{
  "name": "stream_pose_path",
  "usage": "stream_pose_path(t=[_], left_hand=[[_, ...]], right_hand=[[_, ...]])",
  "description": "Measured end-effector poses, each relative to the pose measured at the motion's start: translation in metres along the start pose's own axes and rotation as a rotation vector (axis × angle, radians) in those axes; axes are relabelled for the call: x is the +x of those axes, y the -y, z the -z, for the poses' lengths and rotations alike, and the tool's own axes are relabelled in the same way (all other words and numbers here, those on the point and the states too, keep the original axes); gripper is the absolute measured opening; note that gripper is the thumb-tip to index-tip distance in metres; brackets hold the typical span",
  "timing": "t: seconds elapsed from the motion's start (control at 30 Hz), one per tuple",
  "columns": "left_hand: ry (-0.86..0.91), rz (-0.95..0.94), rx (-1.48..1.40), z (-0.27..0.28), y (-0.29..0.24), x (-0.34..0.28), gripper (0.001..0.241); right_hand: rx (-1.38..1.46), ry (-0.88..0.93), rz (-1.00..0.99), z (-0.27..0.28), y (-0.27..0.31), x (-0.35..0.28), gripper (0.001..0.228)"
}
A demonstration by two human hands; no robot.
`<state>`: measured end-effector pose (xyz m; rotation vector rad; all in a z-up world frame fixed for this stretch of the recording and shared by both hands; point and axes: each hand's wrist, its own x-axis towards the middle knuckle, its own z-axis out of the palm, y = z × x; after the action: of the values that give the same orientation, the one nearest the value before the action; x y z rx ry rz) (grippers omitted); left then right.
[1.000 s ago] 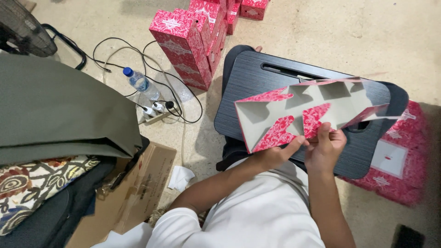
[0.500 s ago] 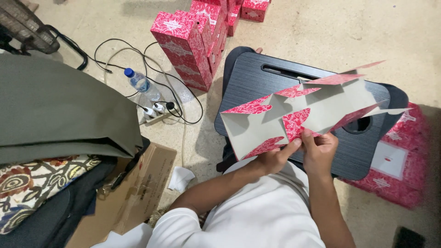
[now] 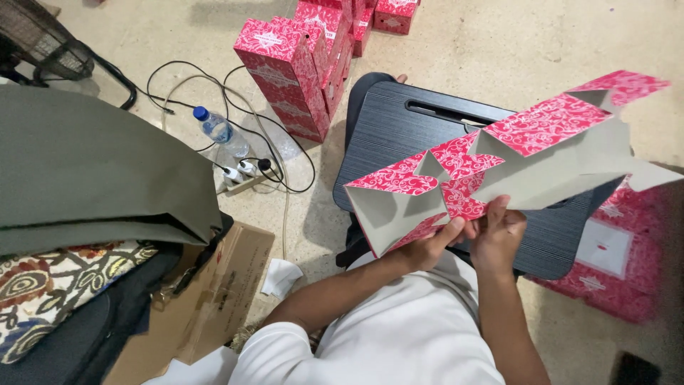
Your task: The person folds cardboard boxes with a pink and white pattern using their hands on a small lap desk.
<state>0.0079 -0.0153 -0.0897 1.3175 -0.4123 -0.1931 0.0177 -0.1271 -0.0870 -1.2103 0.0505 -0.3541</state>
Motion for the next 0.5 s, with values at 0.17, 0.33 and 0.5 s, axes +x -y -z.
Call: stream_pose_path(t=[0.17,0.33,0.5], left_hand=[[-0.061,-0.05,0.028,0.004,0.013,0.003,0.039],[-0.16,-0.107,0.186,0.008,-0.011,0.005,0.036],[-0.148,-0.069,0.27,0.003,-0.054,0.002,0.038]], right_hand=[[-0.056,0.064,0.015,0.013,-0.015,0.005,0.047],[-0.134,0.124,0.035,0.017,-0.017,0.007,0.044],[-0.074,0.098,0.028,0.01,-0.008,0.006,0.053]])
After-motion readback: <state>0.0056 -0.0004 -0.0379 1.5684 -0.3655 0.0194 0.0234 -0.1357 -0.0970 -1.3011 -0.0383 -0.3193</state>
